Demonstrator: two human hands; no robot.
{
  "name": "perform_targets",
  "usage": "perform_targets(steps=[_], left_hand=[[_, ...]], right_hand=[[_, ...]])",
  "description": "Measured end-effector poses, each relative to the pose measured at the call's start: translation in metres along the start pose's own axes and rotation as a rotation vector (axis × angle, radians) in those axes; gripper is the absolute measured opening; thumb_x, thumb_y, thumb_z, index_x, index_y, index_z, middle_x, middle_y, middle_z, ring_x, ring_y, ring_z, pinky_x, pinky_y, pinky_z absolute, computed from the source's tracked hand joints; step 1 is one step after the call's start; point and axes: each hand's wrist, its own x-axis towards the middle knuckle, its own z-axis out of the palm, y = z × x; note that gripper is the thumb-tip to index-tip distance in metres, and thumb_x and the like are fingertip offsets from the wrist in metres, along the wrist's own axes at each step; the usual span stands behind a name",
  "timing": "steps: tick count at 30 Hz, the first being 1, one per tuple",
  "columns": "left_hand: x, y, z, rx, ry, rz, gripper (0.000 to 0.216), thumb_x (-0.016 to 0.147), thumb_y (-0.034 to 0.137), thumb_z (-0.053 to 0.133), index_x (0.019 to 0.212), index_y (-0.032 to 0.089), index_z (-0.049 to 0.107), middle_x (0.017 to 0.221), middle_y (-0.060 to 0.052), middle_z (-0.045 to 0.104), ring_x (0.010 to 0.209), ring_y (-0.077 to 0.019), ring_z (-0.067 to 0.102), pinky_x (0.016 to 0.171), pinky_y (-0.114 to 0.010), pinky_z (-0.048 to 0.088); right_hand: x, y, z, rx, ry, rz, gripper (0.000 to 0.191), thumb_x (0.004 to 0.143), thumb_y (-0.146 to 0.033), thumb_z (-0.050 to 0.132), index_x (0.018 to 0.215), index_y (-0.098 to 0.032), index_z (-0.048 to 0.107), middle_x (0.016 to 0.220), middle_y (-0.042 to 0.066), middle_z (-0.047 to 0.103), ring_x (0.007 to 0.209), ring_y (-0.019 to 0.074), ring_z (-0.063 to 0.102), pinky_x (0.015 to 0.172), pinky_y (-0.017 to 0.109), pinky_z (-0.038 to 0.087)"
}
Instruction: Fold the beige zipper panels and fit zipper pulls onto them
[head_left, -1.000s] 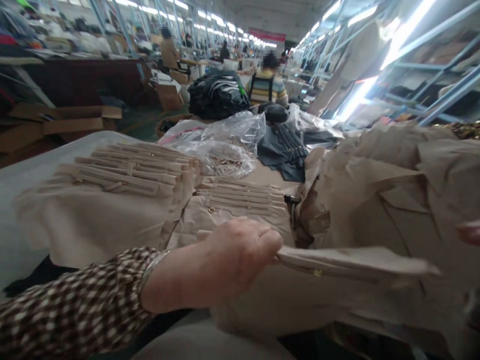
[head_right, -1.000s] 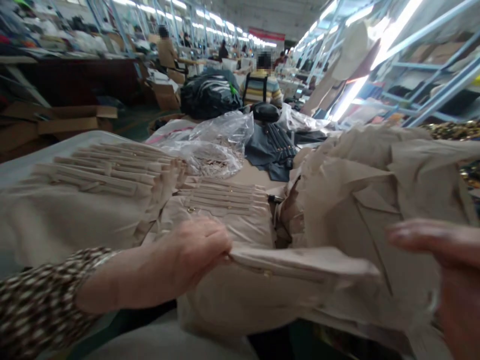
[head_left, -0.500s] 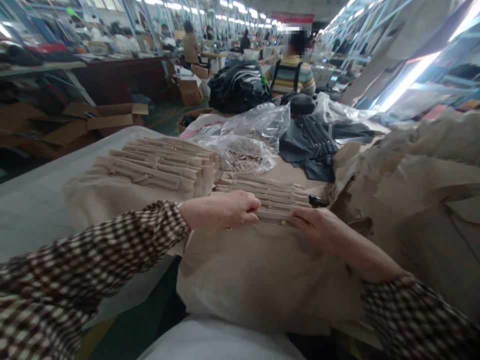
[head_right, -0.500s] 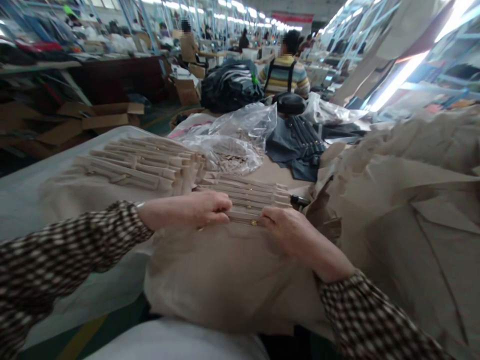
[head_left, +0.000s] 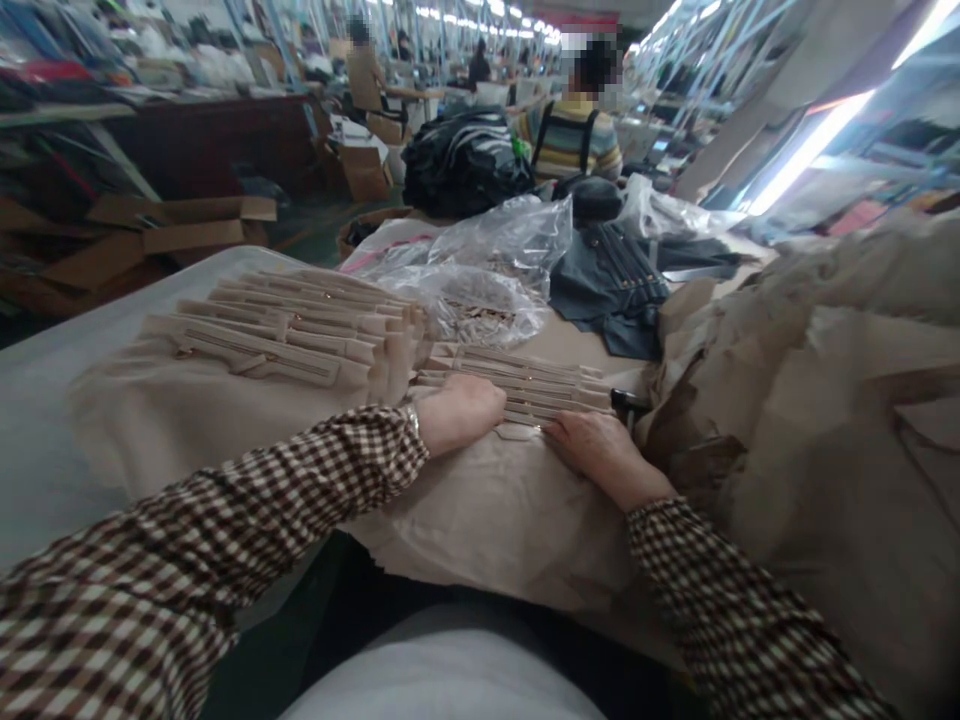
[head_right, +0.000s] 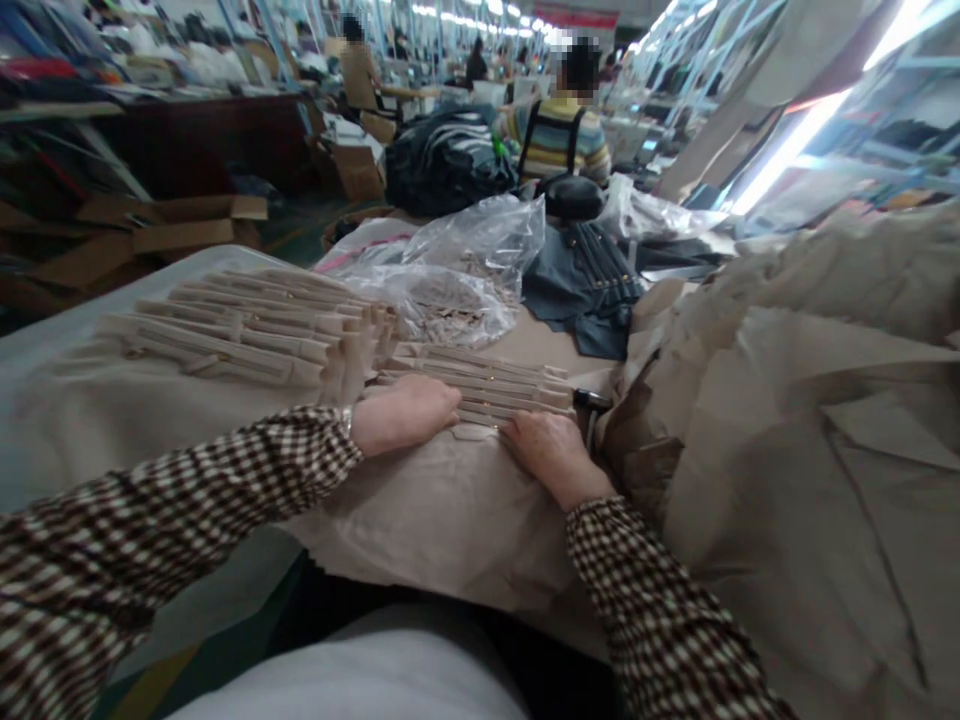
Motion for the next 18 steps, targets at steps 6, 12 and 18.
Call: perform_targets(steps=[6,12,18], left_hand=[[-0.012,0.023,0.065,0.056,0.404,0.372,0.038,0.091,0.017,0.048,0.126,0.012,0.061,0.126,-0.017,0.064,0.114,-0.0272,0.06,0.099,-0.042,0.046],[0.004,0.008,0.124,0.055,0.664,0.406,0.043,0.09,0.03,0.043,0.122,0.017,0.068,0.131,-0.014,0.064,0.119,-0.0349,0.059,0.102,-0.053,0.045],[-0.003,0.009,0.119,-0.155,0.583,0.356,0.054,0.088,0.029,0.045,0.138,0.048,0.041,0.138,0.006,0.056,0.122,-0.0343,0.06,0.103,-0.058,0.046]], right_hand=[[-0.014,-0.01,-0.012,0.038,0.007,0.021,0.037,0.097,-0.04,0.045,0.088,-0.015,0.071,0.085,0.011,0.073,0.082,0.0237,0.071,0.071,0.031,0.052],[-0.1,0.002,-0.071,0.155,0.457,-0.138,0.024,0.099,-0.032,0.046,0.117,-0.024,0.058,0.117,0.003,0.066,0.111,0.0169,0.059,0.098,0.032,0.046],[-0.213,0.161,-0.116,0.164,0.76,0.594,0.029,0.095,-0.028,0.043,0.111,-0.019,0.065,0.112,0.008,0.069,0.104,0.0178,0.063,0.094,0.029,0.047]])
